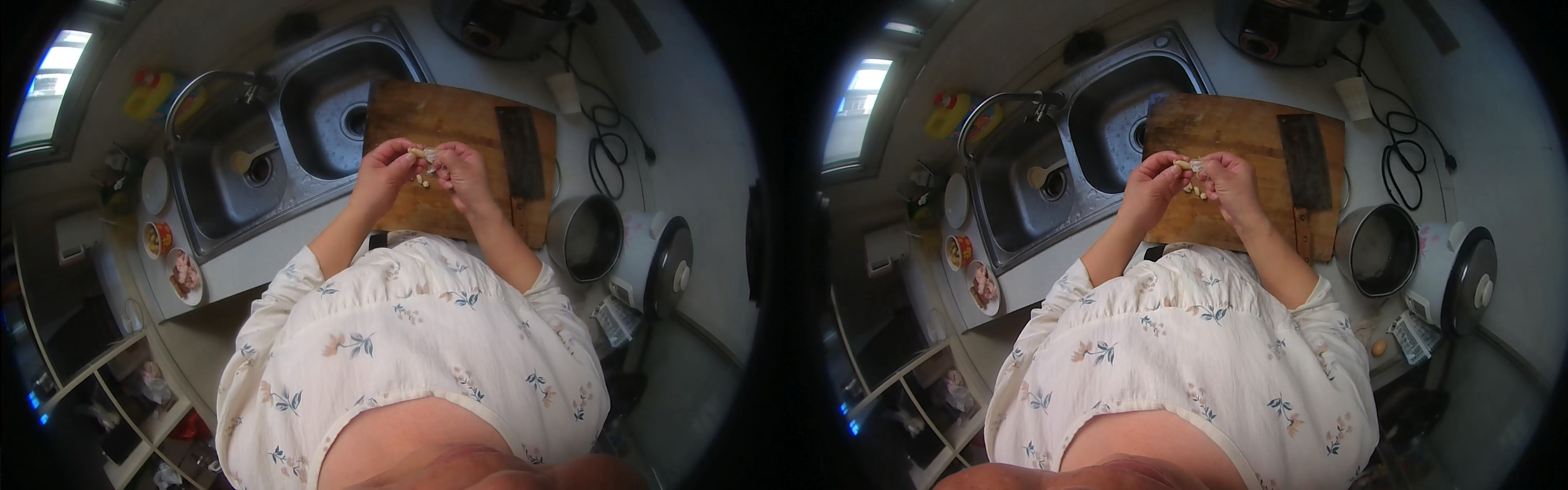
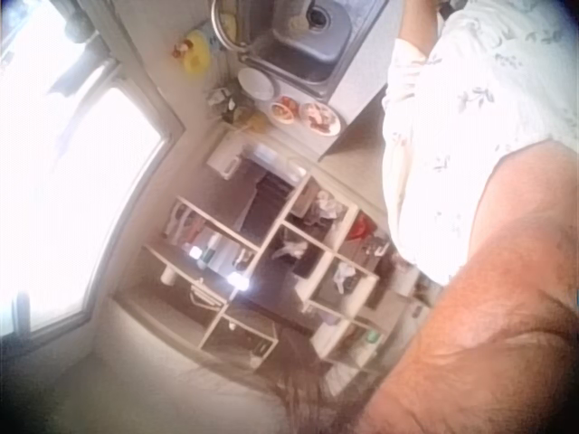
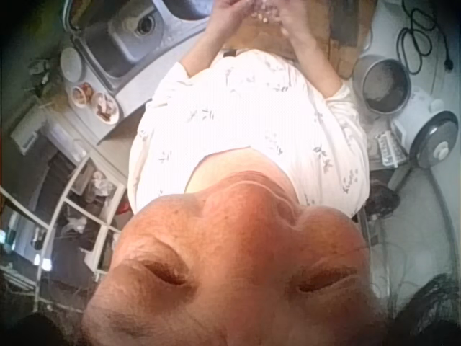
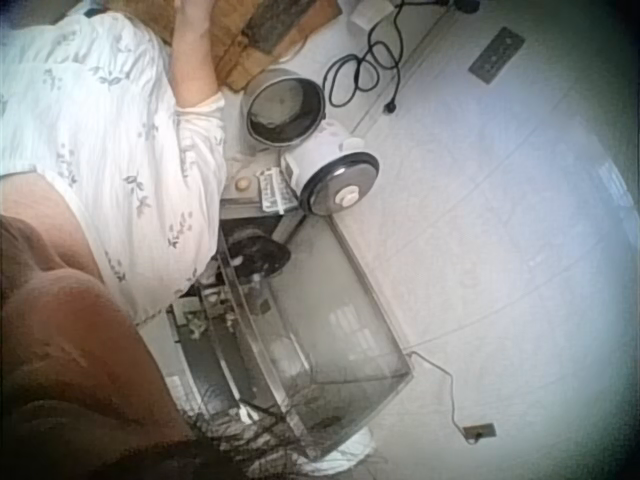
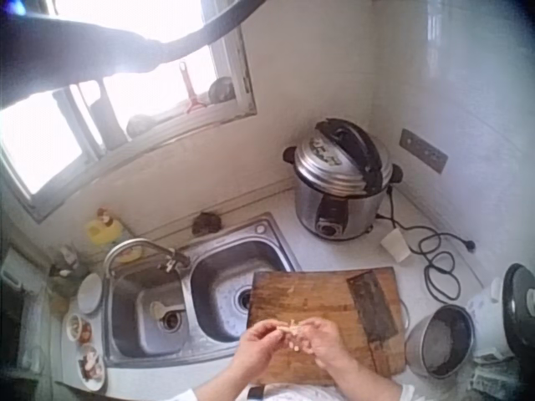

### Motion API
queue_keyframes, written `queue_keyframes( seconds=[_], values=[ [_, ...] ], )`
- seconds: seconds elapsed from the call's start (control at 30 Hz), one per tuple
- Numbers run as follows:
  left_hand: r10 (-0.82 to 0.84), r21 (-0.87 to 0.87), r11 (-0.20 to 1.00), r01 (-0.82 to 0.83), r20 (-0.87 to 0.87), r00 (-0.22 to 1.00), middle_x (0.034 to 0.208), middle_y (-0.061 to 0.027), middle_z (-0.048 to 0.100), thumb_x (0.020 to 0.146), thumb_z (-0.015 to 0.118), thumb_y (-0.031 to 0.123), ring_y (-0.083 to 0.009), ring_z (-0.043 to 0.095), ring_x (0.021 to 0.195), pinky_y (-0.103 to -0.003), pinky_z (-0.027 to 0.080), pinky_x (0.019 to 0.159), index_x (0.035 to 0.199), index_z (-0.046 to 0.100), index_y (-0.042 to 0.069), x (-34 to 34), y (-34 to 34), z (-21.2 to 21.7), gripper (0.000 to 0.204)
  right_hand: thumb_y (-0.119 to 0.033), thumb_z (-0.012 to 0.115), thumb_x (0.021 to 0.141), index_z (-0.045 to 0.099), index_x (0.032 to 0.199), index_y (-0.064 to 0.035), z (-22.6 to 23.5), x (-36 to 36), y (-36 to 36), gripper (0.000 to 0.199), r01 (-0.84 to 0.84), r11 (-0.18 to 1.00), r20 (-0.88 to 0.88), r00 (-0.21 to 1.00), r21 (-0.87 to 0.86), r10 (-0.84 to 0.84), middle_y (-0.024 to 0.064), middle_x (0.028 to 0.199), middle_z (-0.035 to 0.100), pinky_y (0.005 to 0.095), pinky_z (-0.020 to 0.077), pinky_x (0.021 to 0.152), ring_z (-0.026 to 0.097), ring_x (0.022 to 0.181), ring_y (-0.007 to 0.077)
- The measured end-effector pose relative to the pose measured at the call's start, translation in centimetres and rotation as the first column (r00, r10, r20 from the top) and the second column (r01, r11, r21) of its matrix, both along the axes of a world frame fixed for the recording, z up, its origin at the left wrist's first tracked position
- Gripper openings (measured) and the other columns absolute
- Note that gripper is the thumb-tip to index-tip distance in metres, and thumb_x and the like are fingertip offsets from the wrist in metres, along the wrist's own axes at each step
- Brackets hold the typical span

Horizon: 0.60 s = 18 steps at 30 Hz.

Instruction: The person peels garlic cloves and places them on a cutting board, then peels and chops ginger into small pieces, transferring the chopped ginger into a bowl. The person then retrieves green bell peppers from a plastic bag and washes them under running water.

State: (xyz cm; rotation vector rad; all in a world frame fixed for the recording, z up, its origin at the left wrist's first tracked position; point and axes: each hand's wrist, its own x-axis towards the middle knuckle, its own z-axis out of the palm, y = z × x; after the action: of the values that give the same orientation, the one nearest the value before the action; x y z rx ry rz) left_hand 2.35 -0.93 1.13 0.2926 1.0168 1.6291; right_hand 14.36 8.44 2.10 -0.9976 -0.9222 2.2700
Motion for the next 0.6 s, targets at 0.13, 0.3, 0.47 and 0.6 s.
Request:
queue_keyframes(
  seconds=[0.13,0.3,0.47,0.6],
  values=[
    [0.018,0.027,0.999,-0.021,0.089,0.996,0.096,-0.0062,0.059,0.083,0.053,-0.001,-0.0143,0.058,0.086,-0.026,0.048,0.078,0.099,0.055,0.003,-0.4,0.0,-0.5,0.017,-0.006,0.052,0.080,0.057,0.085,0.0001,-0.1,0.0,0.1,0.009,-0.031,0.999,0.018,0.999,0.016,0.031,0.0014,0.062,0.053,0.0175,0.0326,0.038,0.042,0.046,0.0041],
    [-0.029,0.020,0.999,0.033,-0.186,0.982,0.096,-0.0055,0.059,0.081,0.055,0.001,-0.0135,0.057,0.086,-0.026,0.047,0.079,0.099,0.056,0.002,-0.6,0.0,-0.5,0.017,-0.008,0.058,0.080,0.060,0.088,0.0010,-0.3,0.0,0.2,0.013,-0.136,0.978,0.085,0.989,0.155,0.124,0.0011,0.063,0.053,0.0194,0.0371,0.044,0.047,0.051,0.0060],
    [-0.040,-0.043,0.999,0.031,-0.220,0.975,0.095,-0.0055,0.060,0.079,0.059,0.000,-0.0133,0.057,0.085,-0.025,0.047,0.078,0.098,0.057,0.000,-0.3,0.0,-0.3,0.019,-0.008,0.058,0.081,0.062,0.082,0.0013,-0.6,-0.2,-0.6,0.011,-0.147,0.661,0.240,0.969,0.736,-0.051,0.0005,0.069,0.057,0.0218,0.0433,0.055,0.054,0.061,0.0094],
    [-0.031,-0.145,0.989,0.019,-0.082,0.996,0.093,-0.0065,0.061,0.077,0.060,-0.001,-0.0144,0.058,0.084,-0.025,0.047,0.078,0.097,0.058,0.000,-0.4,0.0,-0.5,0.021,-0.008,0.056,0.082,0.061,0.083,0.0012,-0.8,-0.1,-1.2,0.011,-0.113,0.618,0.198,0.978,0.778,-0.070,0.0009,0.074,0.058,0.0212,0.0430,0.056,0.053,0.064,0.0080]
  ],
)
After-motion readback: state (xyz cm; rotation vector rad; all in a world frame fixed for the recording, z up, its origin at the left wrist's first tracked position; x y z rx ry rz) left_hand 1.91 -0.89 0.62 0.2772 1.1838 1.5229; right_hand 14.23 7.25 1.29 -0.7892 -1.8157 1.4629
